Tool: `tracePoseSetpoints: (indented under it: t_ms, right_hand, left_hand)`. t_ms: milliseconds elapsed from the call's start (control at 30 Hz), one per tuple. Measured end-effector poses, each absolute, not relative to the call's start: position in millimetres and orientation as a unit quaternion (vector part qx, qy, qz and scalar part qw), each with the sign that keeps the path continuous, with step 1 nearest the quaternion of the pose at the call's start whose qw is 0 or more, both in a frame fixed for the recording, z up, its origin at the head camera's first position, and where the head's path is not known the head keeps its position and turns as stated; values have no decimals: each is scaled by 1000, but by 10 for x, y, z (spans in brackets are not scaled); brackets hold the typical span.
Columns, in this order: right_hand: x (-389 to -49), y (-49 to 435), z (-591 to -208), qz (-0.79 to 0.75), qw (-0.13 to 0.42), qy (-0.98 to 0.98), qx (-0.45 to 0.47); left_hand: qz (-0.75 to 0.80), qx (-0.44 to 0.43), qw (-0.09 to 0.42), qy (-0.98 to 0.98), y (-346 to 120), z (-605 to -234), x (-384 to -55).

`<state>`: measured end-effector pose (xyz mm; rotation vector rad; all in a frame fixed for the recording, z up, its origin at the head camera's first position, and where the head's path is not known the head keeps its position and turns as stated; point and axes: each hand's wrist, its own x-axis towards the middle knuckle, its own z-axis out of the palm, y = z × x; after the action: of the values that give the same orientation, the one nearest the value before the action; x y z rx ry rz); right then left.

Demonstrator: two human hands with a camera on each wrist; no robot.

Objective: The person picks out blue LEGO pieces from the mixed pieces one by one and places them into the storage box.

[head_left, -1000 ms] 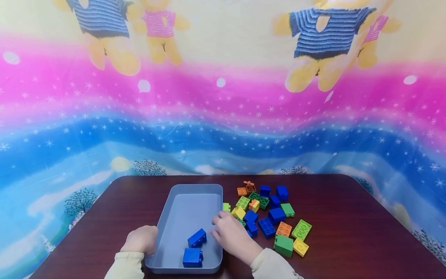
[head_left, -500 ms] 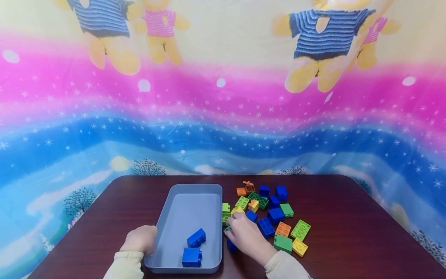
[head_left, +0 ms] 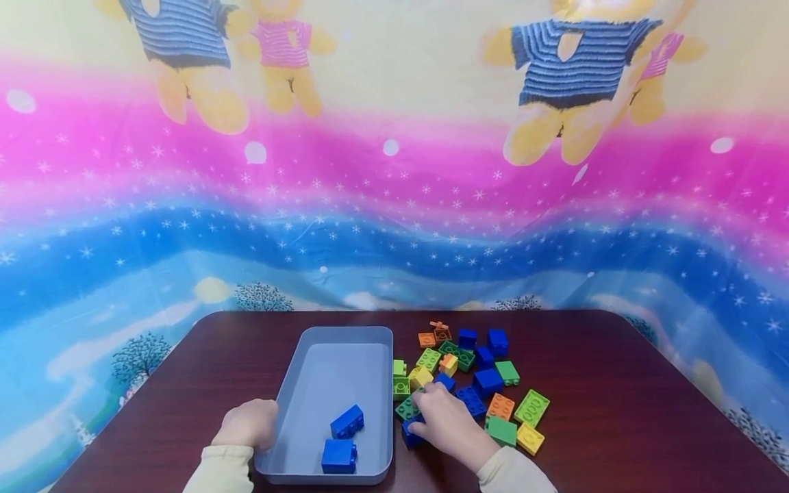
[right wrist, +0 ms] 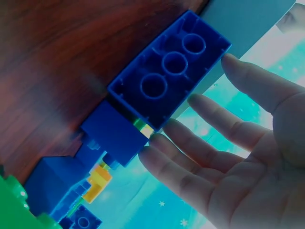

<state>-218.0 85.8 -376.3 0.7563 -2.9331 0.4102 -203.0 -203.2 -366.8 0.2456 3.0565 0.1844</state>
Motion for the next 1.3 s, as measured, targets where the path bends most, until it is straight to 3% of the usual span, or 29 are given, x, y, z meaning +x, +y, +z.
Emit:
tracePoseSetpoints:
  t_ms: [567, 1300]
  right_hand:
    - [-2192, 928, -3734, 117, 13, -955, 272]
    - [-2191, 947, -3757, 95, 57, -943, 315]
  left_hand:
    - [57, 80, 33, 995, -2037, -3677, -2033]
    - [57, 78, 31, 995, -2035, -3681, -2037]
